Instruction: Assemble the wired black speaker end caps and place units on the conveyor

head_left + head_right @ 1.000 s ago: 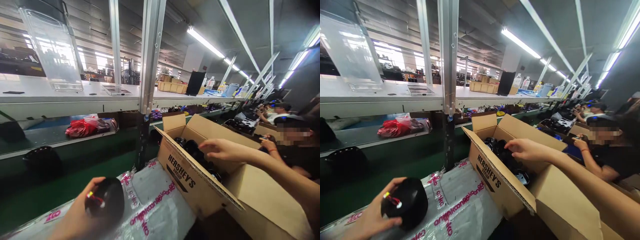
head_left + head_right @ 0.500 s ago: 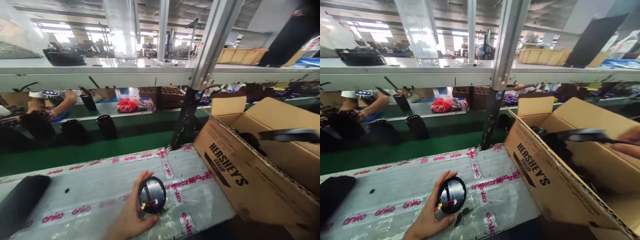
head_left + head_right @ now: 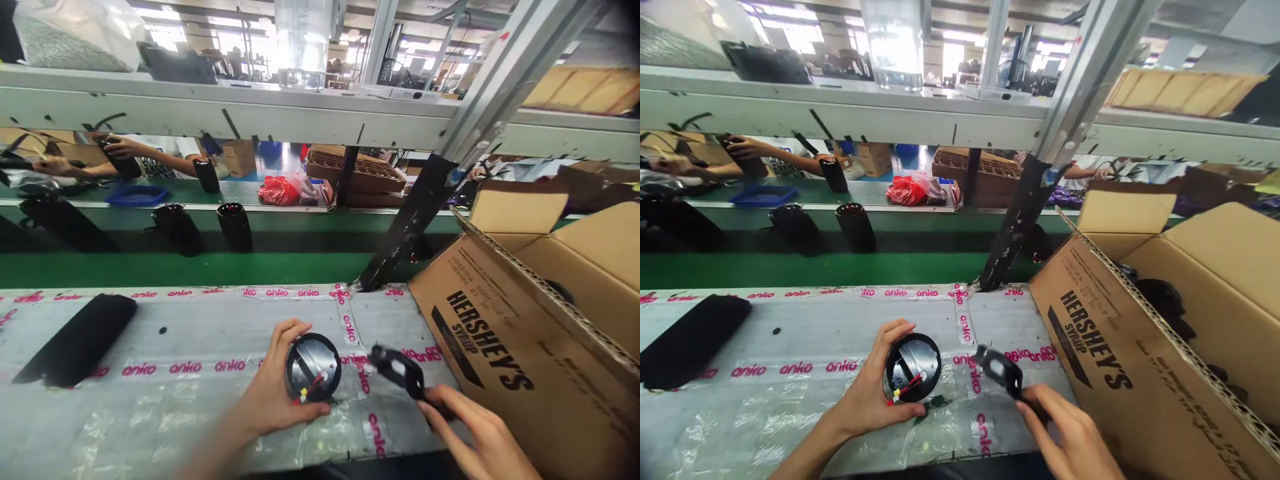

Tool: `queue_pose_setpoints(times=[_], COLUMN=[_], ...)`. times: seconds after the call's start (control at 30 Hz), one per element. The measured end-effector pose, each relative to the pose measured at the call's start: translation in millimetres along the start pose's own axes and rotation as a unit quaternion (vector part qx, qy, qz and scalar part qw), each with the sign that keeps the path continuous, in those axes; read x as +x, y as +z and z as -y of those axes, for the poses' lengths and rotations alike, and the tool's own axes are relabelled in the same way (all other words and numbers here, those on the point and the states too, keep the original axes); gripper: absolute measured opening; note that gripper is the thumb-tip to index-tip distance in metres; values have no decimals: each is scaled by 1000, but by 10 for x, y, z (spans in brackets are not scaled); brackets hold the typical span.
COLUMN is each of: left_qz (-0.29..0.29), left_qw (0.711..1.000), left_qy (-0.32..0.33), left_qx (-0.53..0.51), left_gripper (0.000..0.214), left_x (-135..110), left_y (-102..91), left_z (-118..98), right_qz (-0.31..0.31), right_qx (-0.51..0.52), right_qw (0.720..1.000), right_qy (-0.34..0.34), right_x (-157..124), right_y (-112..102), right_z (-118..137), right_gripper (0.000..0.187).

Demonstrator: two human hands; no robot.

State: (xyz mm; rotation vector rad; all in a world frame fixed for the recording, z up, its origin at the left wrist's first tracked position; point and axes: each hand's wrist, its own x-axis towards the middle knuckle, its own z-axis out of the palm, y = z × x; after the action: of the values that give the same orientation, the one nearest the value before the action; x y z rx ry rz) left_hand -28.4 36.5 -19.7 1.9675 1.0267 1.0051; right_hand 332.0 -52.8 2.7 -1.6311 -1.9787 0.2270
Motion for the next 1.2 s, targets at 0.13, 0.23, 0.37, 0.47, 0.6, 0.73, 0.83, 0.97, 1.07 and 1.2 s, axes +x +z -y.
queue_pose_setpoints(times=[0.13,0.23,0.37,0.47,0.6,0.73,0.83,0.97,1.07,1.2], left_qz=[76,121,49,-36,11,56,103,119,25,-76], left_qw=[997,993,998,994,990,980,966,963,986,993], left_qy=[-2,12,31,21,46,139,180,173,104,33], left_qx=[3,-4,34,103,131,132,154,167,128,86], left_gripper=[127,111,94,89,61,41,23,13,10,12], left_x=[-38,-65,-69,-98,-107,79,269,361,334,333], left_y=[-188,-295,-259,-186,-250,-402,-466,-418,-282,-124], left_z=[-91,-114,-99,-150,-340,-522,-617,-659,-608,-559], right_qz=[4,45,37,59,117,182,179,159,120,67], right_qx=[-55,-41,-8,-15,27,115,172,231,428,656], right_qw=[998,998,997,993,990,976,968,956,880,690], right_qy=[-41,-18,62,105,74,17,41,79,170,298], right_x=[131,163,289,442,552,526,526,573,570,537], right_y=[408,509,675,897,1084,1099,1098,1029,931,876], right_z=[-136,-138,-18,94,214,306,334,297,317,546], right_gripper=[42,36,37,87,101,101,86,66,65,70])
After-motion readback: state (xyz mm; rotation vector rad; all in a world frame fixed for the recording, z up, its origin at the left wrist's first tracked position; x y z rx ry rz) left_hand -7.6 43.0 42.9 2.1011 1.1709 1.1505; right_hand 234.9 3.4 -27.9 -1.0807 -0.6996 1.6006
